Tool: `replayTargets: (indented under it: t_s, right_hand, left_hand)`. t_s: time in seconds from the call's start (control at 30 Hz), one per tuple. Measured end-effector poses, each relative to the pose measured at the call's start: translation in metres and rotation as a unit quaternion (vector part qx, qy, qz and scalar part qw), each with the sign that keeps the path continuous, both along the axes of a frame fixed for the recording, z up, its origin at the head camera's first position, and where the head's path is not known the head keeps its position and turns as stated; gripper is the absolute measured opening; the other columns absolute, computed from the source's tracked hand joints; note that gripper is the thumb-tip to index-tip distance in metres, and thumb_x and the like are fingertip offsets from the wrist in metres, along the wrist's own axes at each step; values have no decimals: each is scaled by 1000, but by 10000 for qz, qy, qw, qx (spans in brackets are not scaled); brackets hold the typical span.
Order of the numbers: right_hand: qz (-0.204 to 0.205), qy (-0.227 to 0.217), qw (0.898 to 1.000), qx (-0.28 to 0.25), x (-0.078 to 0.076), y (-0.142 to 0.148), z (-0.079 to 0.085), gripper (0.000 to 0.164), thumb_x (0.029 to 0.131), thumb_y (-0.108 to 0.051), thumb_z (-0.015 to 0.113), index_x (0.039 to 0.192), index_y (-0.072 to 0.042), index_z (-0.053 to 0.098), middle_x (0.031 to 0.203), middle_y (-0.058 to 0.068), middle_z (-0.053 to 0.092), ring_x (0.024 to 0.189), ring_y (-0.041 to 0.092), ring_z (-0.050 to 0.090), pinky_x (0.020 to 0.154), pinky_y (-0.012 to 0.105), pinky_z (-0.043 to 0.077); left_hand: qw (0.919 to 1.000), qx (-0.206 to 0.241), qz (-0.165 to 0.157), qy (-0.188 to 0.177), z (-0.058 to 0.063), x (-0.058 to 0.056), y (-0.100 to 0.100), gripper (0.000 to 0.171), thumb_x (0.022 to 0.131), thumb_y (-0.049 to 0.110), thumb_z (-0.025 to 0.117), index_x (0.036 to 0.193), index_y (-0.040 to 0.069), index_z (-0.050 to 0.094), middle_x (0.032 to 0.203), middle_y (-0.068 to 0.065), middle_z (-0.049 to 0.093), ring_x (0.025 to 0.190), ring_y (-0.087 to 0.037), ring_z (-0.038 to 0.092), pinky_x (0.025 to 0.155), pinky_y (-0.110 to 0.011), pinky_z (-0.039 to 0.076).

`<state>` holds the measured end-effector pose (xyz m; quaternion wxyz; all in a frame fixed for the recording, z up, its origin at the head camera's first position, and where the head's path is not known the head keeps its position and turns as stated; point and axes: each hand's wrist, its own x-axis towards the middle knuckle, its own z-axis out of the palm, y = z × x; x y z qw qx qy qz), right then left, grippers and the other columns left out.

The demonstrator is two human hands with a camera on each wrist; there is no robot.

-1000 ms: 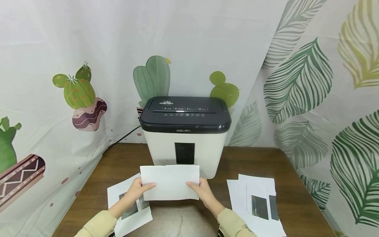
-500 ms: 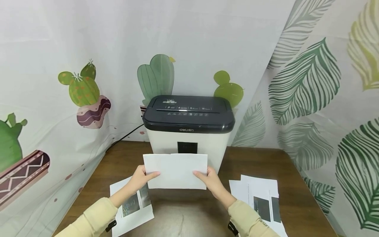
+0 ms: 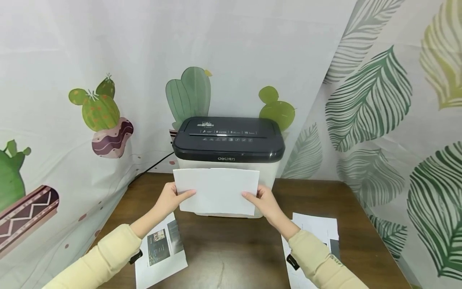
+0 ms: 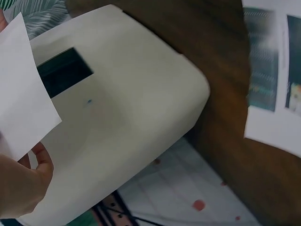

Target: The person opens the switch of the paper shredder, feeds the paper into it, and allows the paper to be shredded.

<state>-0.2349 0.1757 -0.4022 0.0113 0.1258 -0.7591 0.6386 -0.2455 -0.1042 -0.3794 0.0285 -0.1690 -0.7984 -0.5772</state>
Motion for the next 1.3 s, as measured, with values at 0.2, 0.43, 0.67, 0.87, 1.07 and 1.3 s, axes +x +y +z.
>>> replayTargets:
  t_s: [0.2, 0.43, 0.67, 0.87, 1.07, 1.3]
  right_hand:
    - [-254, 477, 9974, 484, -5, 11, 21, 25, 81, -11, 62, 94, 10, 59, 71, -14, 64, 69, 0, 58, 65, 19, 46]
    - [-361, 976, 9896, 998, -12, 18, 49, 23, 79, -10, 64, 93, 8, 61, 79, 8, 68, 67, 0, 59, 61, 19, 48]
    - [-365, 1391, 9805, 1340, -14, 20, 88, 20, 80, -6, 62, 92, 9, 62, 83, 23, 65, 65, -1, 59, 58, 21, 49]
    - [-449, 1436, 9789, 1384, -26, 28, 110, 26, 81, -13, 62, 100, 5, 61, 87, 14, 67, 68, -1, 60, 59, 21, 50]
    - [-403, 1440, 9791, 1375, -32, 28, 139, 30, 82, -15, 62, 103, 6, 60, 78, -15, 64, 70, -3, 60, 63, 17, 49]
    - [-501, 1516, 9764, 1453, -41, 33, 164, 33, 83, -16, 60, 106, 9, 58, 74, -22, 61, 71, -4, 59, 67, 13, 46]
  left_hand:
    - [9995, -260, 36, 180, 25, -3, 5, 21, 77, 10, 67, 89, -7, 63, 88, -22, 66, 75, -14, 62, 65, -24, 51]
    - [9961, -667, -29, 583, 59, -12, 7, 20, 77, 11, 67, 86, -6, 64, 86, -20, 67, 72, -5, 56, 67, -26, 49]
    - [9929, -816, -312, 812, 78, -34, 3, 22, 77, 13, 67, 91, -3, 65, 91, -17, 67, 78, -12, 61, 70, -29, 50]
    - [9916, -585, -541, 1016, 90, -59, 2, 25, 77, 15, 67, 96, -1, 65, 96, -16, 66, 85, -17, 64, 71, -29, 51]
    - [9938, -469, -467, 896, 114, -66, 4, 25, 79, 17, 66, 96, -2, 65, 93, -17, 67, 77, -7, 63, 69, -25, 50]
    - [9921, -449, -497, 1059, 143, -77, 10, 28, 78, 13, 66, 102, -3, 63, 103, -17, 64, 90, -14, 63, 78, -28, 49]
